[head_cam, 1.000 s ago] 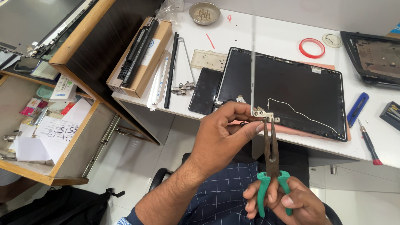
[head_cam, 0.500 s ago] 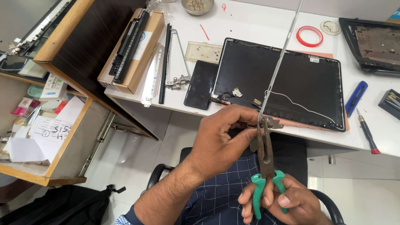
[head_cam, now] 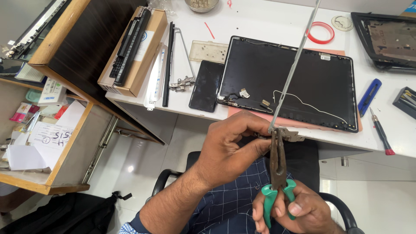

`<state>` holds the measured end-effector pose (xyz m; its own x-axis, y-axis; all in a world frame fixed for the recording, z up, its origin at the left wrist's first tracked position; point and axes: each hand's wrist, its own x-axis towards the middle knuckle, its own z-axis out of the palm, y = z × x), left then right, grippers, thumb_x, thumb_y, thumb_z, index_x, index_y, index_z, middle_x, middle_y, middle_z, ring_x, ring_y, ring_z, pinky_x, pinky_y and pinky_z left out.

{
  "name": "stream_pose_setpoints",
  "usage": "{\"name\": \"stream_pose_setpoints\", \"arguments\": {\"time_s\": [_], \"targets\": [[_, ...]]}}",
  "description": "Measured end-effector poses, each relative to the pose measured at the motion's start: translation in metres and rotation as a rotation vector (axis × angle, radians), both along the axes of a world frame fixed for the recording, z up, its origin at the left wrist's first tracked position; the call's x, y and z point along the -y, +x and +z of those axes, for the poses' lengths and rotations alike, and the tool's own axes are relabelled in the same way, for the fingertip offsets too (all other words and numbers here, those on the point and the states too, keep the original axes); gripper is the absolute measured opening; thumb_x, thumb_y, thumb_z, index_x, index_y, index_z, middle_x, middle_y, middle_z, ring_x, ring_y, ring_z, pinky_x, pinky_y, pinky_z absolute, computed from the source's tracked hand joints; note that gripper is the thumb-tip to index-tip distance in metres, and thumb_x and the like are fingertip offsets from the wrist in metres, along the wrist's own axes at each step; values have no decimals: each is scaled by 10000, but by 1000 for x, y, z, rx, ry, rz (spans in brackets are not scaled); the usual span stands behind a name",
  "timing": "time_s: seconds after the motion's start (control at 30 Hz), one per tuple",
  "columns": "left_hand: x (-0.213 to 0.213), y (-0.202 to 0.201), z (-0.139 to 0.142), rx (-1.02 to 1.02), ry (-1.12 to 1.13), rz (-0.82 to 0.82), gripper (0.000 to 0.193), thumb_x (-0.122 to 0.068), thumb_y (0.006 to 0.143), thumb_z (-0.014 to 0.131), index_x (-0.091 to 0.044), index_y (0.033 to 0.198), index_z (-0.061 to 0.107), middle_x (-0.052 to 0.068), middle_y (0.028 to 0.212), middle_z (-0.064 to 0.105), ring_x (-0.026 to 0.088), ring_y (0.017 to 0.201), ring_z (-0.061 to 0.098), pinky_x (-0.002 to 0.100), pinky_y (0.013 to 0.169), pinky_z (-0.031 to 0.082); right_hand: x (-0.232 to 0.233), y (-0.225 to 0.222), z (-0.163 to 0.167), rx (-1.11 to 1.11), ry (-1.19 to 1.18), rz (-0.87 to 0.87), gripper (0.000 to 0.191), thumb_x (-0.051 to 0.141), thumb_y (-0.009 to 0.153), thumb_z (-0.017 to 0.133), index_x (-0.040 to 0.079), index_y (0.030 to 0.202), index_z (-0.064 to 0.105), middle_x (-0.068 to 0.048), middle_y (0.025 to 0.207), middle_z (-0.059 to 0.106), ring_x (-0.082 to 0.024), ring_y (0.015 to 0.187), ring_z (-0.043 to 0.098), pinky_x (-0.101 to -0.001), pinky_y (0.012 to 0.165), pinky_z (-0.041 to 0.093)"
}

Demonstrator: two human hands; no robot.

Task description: The person uses a soldering iron and pliers to work on a laptop hinge assembly. They heat the hinge with the soldering iron, then use pliers to bend and adjust a metal rod attached to the hinge. The person repeatedly switches between heating and bending the hinge components.

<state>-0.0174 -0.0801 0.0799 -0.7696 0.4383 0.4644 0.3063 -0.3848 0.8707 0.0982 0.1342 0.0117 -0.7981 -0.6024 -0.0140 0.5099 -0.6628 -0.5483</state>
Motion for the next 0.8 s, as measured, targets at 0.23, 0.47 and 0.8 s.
{"name": "stream_pose_setpoints", "arguments": {"time_s": [0.23, 0.47, 0.8], "targets": [[2, 1, 3, -69, -25, 46, 180, 11, 1005, 709, -39, 1174, 669, 59, 1053, 703, 83, 947, 726, 248, 864, 641, 0, -2, 3, -24, 39, 0, 270, 222, 865, 628, -43, 900, 671, -340, 1068, 638, -417, 962, 674, -520, 757, 585], [5, 0, 6, -185, -50, 104, 190, 5, 999, 740, -61, 1167, 680, 42, 996, 720, 81, 928, 698, 228, 833, 604, 0, -1, 6, -43, 37, -11, 262, 211, 876, 621, -45, 906, 662, -329, 1041, 640, -405, 946, 666, -526, 757, 594], [7, 2, 6, -135, -13, 49, 217, 21, 1007, 732, -58, 1203, 682, 50, 1035, 727, 67, 923, 684, 223, 791, 610, -2, 2, 3, -58, 39, -45, 253, 193, 877, 612, -53, 898, 668, -332, 994, 648, -359, 854, 644, -458, 700, 542]]}}
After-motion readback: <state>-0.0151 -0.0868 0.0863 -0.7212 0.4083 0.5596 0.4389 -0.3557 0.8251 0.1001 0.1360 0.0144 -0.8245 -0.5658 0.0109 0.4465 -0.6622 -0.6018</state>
